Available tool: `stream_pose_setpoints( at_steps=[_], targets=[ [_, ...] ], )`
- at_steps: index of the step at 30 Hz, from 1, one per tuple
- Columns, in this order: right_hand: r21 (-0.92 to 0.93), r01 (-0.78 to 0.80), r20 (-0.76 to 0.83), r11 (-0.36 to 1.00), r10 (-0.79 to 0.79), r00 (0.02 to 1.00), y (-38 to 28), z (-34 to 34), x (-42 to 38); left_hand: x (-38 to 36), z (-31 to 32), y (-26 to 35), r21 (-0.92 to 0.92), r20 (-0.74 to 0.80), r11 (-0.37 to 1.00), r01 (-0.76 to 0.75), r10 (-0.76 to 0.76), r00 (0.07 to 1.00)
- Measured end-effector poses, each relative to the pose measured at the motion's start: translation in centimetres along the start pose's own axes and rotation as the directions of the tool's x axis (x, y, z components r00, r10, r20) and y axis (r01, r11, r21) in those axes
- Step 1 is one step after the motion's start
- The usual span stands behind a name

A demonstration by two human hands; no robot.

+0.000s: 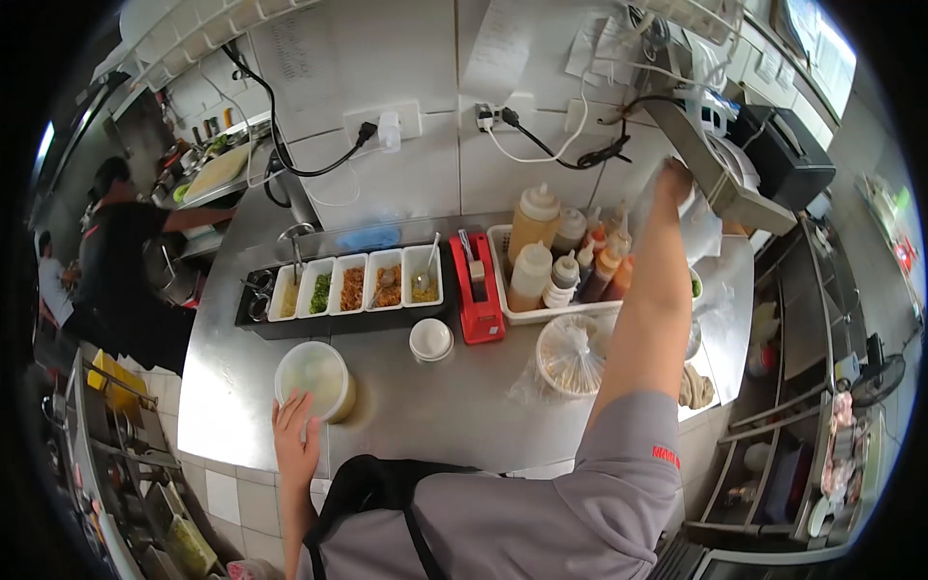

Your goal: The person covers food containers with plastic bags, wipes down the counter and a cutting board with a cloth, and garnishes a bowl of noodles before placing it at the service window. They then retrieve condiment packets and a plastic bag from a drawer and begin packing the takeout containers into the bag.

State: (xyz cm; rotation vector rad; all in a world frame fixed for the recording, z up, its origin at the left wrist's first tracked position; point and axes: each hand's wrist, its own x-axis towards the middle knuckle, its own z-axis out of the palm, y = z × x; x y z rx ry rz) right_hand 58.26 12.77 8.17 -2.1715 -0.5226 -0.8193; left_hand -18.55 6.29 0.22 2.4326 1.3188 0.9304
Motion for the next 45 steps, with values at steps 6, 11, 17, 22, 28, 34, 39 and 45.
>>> stream_pose_setpoints(
  at_steps=[6,11,17,22,28,34,39,45],
  targets=[
    [0.069,0.006,-0.293,0.998,0.015,0.956,-1.2,-1.7,0.2,-0.4,-1.1,0.2,-0.026,-0.115,1.0,0.016,-0.018,0.993],
    [-0.127,0.147,-0.236,0.981,-0.174,0.956,4.1,5.6,2.8,0.2,-2.1,1.3,-0.033,-0.137,0.999,-0.039,0.034,0.99],
    [0.174,0.074,-0.258,0.982,-0.027,0.966,1.8,0.0,2.4,0.0,-3.2,1.4,-0.046,-0.148,0.995,-0.087,0.08,0.986],
    [-0.06,0.217,-0.254,0.974,-0.225,0.941,1.8,-1.2,2.2,-0.1,-3.1,2.2,-0.068,-0.161,0.993,-0.101,0.089,0.983],
    [-0.129,0.302,-0.235,0.945,-0.325,0.916,1.9,-1.4,1.6,0.1,-3.0,2.9,-0.074,-0.155,0.99,-0.117,0.104,0.982],
    [-0.072,0.324,-0.353,0.943,-0.328,0.876,4.7,2.1,4.3,0.2,-2.7,3.2,-0.086,-0.184,0.986,-0.142,0.125,0.975],
    [-0.197,0.287,-0.254,0.937,-0.332,0.909,1.8,-1.4,1.9,-0.1,-2.8,3.2,-0.101,-0.194,0.986,-0.135,0.113,0.974],
    [-0.145,0.305,-0.254,0.941,-0.334,0.908,1.7,-1.9,1.7,-0.3,-2.5,3.2,-0.119,-0.185,0.984,-0.129,0.106,0.977]
  ],
)
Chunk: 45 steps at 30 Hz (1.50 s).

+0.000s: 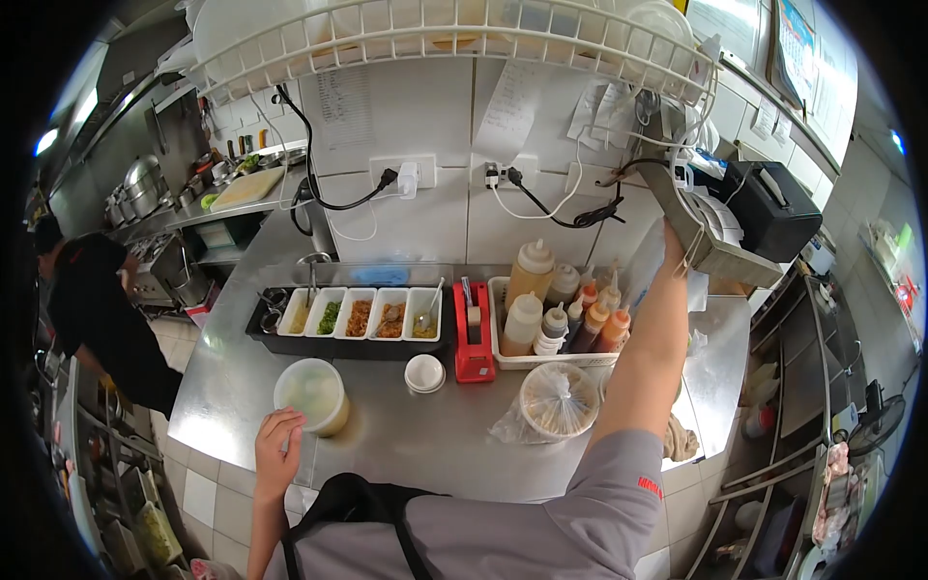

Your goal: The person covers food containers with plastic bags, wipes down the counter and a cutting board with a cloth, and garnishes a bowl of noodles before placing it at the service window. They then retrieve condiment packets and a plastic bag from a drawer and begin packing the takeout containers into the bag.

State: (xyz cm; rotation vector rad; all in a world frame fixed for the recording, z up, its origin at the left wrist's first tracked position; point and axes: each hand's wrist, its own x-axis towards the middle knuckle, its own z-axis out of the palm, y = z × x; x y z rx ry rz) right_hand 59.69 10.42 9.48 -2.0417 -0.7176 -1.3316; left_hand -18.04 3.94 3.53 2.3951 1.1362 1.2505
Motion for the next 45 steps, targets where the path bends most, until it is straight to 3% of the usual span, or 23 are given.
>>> stream_pose_setpoints(
  at_steps=[10,16,19,20,22,24,26,29,32,35,37,39,40,41,42,43,44,45],
  targets=[
    [0.071,-0.032,0.016,0.997,0.031,0.999,0.0,-0.6,0.3,0.1,0.8,0.3,-0.001,0.01,0.999,-0.046,0.046,0.999],
    [0.242,-0.12,0.047,0.963,0.112,0.993,0.3,1.1,0.7,0.0,0.6,0.4,-0.008,0.031,0.999,-0.051,0.051,0.998],
    [0.386,-0.184,-0.093,0.904,0.237,0.967,1.3,4.8,0.6,0.0,0.6,0.6,-0.018,0.027,0.999,-0.045,0.045,0.999],
    [0.639,-0.189,-0.09,0.746,0.316,0.944,1.5,6.5,0.1,0.0,0.6,0.7,-0.013,0.028,0.999,-0.039,0.039,0.999],
    [0.959,-0.116,-0.014,0.26,0.45,0.893,0.8,7.7,-0.5,-0.2,0.7,0.7,-0.011,0.03,1.0,-0.023,0.023,0.999],
    [0.93,-0.24,0.359,-0.28,0.543,0.759,0.6,6.5,-1.2,-0.5,1.0,0.4,-0.021,0.027,1.0,-0.023,0.023,0.999],
    [0.74,-0.25,0.61,-0.624,0.465,0.642,-3.1,0.3,-2.1,-0.6,1.3,0.3,-0.031,0.036,0.999,-0.03,0.031,0.999],
    [0.622,-0.143,0.542,-0.77,0.292,0.788,-2.9,-0.1,-4.8,-0.7,1.7,0.6,-0.049,0.068,0.998,-0.044,0.047,0.997],
    [0.542,-0.112,0.386,-0.833,0.128,0.914,-4.1,-2.1,-5.4,-0.2,2.4,0.6,-0.089,0.077,0.994,-0.065,0.072,0.994],
    [0.582,-0.031,0.438,-0.813,0.281,0.854,-12.2,-14.3,-7.6,-0.4,3.5,0.7,-0.223,0.116,0.974,-0.038,0.065,0.991],
    [0.476,-0.157,0.376,-0.865,0.038,0.926,-16.8,-21.4,-12.1,0.0,4.3,1.7,-0.354,0.164,0.934,0.044,0.016,0.986],
    [0.347,-0.553,0.533,-0.758,-0.326,0.781,-19.9,-27.2,-20.4,0.7,5.1,1.4,-0.534,0.353,0.8,0.274,-0.083,0.932],
    [0.263,-0.738,0.317,-0.621,-0.667,0.674,-21.6,-29.2,-21.8,1.2,5.4,0.9,-0.588,0.451,0.705,0.397,-0.121,0.884],
    [0.38,-0.854,-0.03,-0.356,-0.927,0.373,-23.3,-31.2,-23.1,2.1,6.6,-0.6,-0.73,0.613,0.325,0.601,-0.077,0.786],
    [0.579,-0.781,-0.303,-0.232,-0.951,0.058,-25.0,-33.3,-24.5,3.5,7.5,-2.2,-0.682,0.724,-0.115,0.722,0.034,0.689],
    [0.577,-0.806,-0.356,-0.134,-0.929,-0.101,-26.6,-35.4,-24.3,5.2,7.3,-3.0,-0.569,0.764,-0.315,0.76,0.139,0.63],
    [0.728,-0.686,-0.224,0.004,-0.944,-0.243,-26.5,-35.4,-25.4,6.5,6.9,-3.7,-0.419,0.772,-0.492,0.763,0.249,0.585],
    [0.842,-0.522,-0.071,0.136,-0.931,-0.358,-26.0,-34.7,-26.5,7.3,6.3,-3.9,-0.391,0.796,-0.453,0.802,0.27,0.541]
  ],
)
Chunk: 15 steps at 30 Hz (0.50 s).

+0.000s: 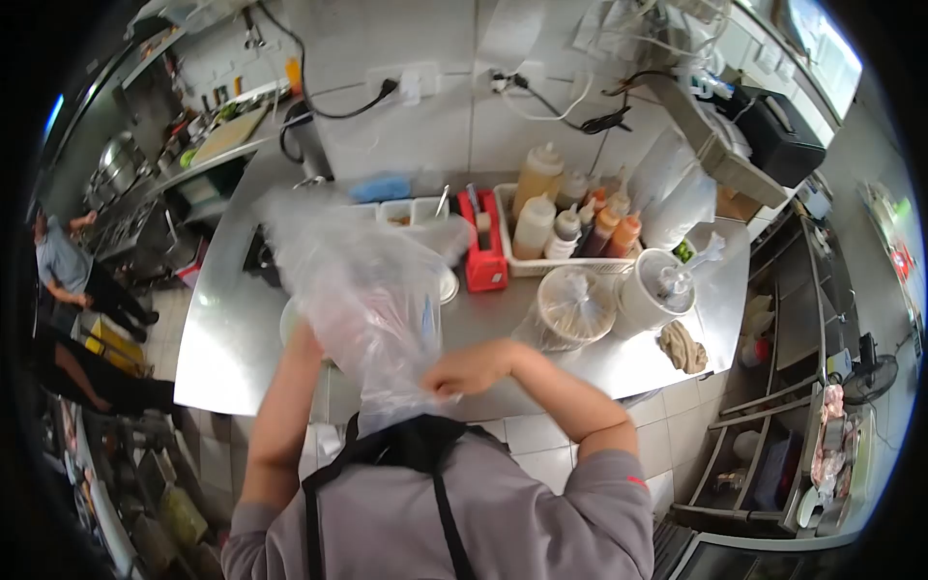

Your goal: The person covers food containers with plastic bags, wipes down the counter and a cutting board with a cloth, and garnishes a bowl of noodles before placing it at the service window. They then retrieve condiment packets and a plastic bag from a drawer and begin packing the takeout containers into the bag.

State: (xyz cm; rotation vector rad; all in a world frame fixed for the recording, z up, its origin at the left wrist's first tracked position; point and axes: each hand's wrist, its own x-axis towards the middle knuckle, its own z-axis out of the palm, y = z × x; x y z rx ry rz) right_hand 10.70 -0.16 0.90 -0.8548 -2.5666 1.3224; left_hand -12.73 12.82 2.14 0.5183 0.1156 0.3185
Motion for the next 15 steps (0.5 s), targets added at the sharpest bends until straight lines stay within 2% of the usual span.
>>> stream_pose_setpoints(
  at_steps=[1,3,4,5,7,8,9,11,13,14,15],
  targets=[
    [-0.153,-0.187,-0.019,0.97,0.187,0.982,0.7,0.2,-0.2,0.2,0.9,1.0,0.035,-0.001,0.998,0.053,-0.053,0.999],
    [-0.262,-0.445,-0.116,0.856,0.43,0.895,0.5,-0.8,-0.9,0.9,3.1,2.6,0.113,0.006,0.981,0.158,-0.16,0.987],
    [-0.238,-0.492,-0.167,0.837,0.464,0.87,0.7,-1.1,-1.5,0.7,3.5,2.7,0.152,0.009,0.965,0.212,-0.215,0.976],
    [-0.211,-0.538,-0.218,0.816,0.497,0.84,0.7,-1.4,-2.0,0.2,3.3,2.5,0.364,-0.082,0.916,0.169,-0.149,0.985],
    [-0.243,-0.459,-0.406,0.854,0.34,0.848,-0.4,-1.8,-3.1,-0.4,1.8,1.8,0.726,-0.213,0.673,0.142,0.024,0.977],
    [-0.317,-0.413,-0.531,0.853,0.201,0.823,-1.5,-2.3,-3.4,0.1,0.9,1.8,0.845,-0.326,0.462,0.268,0.05,0.944],
    [-0.395,-0.378,-0.633,0.837,0.05,0.772,-2.8,-3.0,-3.6,0.1,0.2,1.3,0.946,-0.274,0.226,0.234,0.164,0.948],
    [-0.218,-0.394,-0.894,0.893,-0.021,0.447,-7.2,-4.6,-1.7,0.6,2.7,-1.6,0.941,-0.096,-0.28,0.191,0.321,0.942],
    [-0.333,-0.428,-0.9,0.84,-0.147,0.411,-10.0,-4.3,0.9,1.1,6.0,-4.6,0.892,0.09,-0.434,0.122,0.437,0.895],
    [-0.359,-0.475,-0.871,0.804,-0.105,0.481,-10.1,-4.4,1.3,1.1,7.0,-5.0,0.849,0.198,-0.52,0.095,0.48,0.855],
    [-0.393,-0.513,-0.835,0.763,-0.062,0.547,-10.1,-4.4,1.7,0.7,7.3,-5.0,0.85,0.224,-0.518,0.095,0.519,0.825]
  ],
)
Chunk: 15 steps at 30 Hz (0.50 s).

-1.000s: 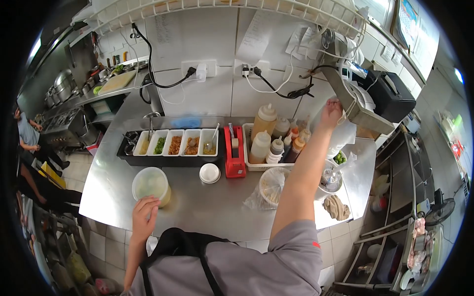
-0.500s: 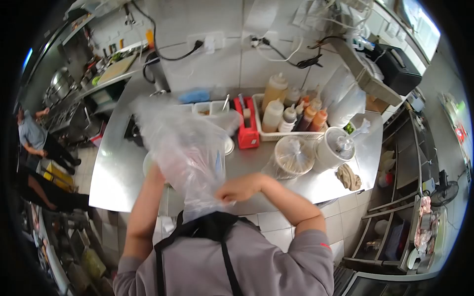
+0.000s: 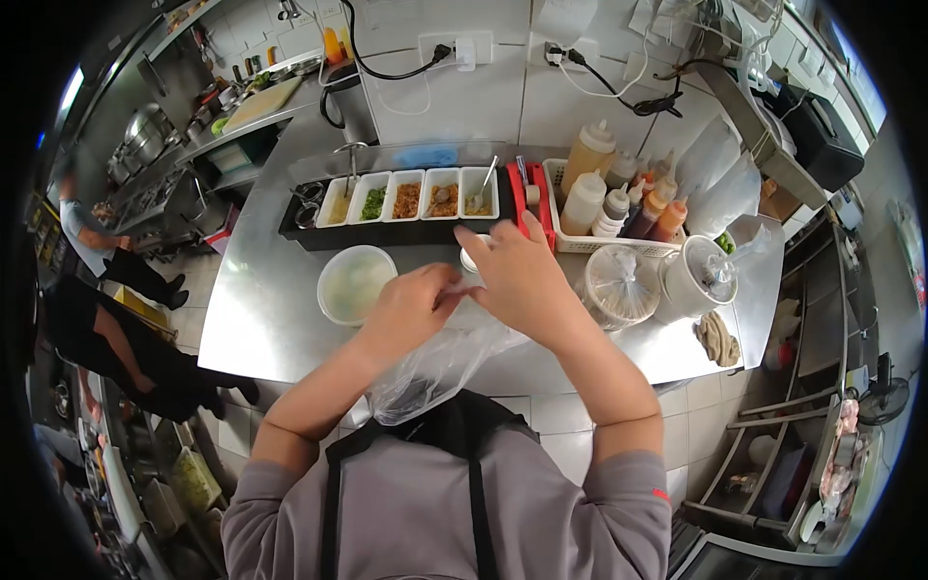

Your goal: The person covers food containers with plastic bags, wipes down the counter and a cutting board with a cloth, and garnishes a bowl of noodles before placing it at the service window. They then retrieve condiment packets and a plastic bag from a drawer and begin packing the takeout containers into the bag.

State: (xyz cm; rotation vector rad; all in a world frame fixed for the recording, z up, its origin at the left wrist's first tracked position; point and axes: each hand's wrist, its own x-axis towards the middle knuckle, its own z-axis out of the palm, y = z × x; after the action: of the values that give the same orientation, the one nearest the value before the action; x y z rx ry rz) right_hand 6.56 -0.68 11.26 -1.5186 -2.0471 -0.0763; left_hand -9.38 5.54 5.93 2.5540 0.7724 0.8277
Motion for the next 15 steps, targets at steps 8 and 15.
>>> stream_pose_setpoints(
  at_steps=[8,15],
  targets=[
    [-0.13,-0.051,0.109,0.99,0.065,0.992,2.1,4.7,-2.2,-2.2,1.8,-3.0,-0.527,0.316,0.754,0.391,-0.254,0.914],
    [0.901,-0.264,0.255,0.343,0.073,0.964,5.1,6.8,-6.1,-2.6,1.5,-3.4,-0.258,0.042,0.916,0.307,-0.307,0.951]
  ],
)
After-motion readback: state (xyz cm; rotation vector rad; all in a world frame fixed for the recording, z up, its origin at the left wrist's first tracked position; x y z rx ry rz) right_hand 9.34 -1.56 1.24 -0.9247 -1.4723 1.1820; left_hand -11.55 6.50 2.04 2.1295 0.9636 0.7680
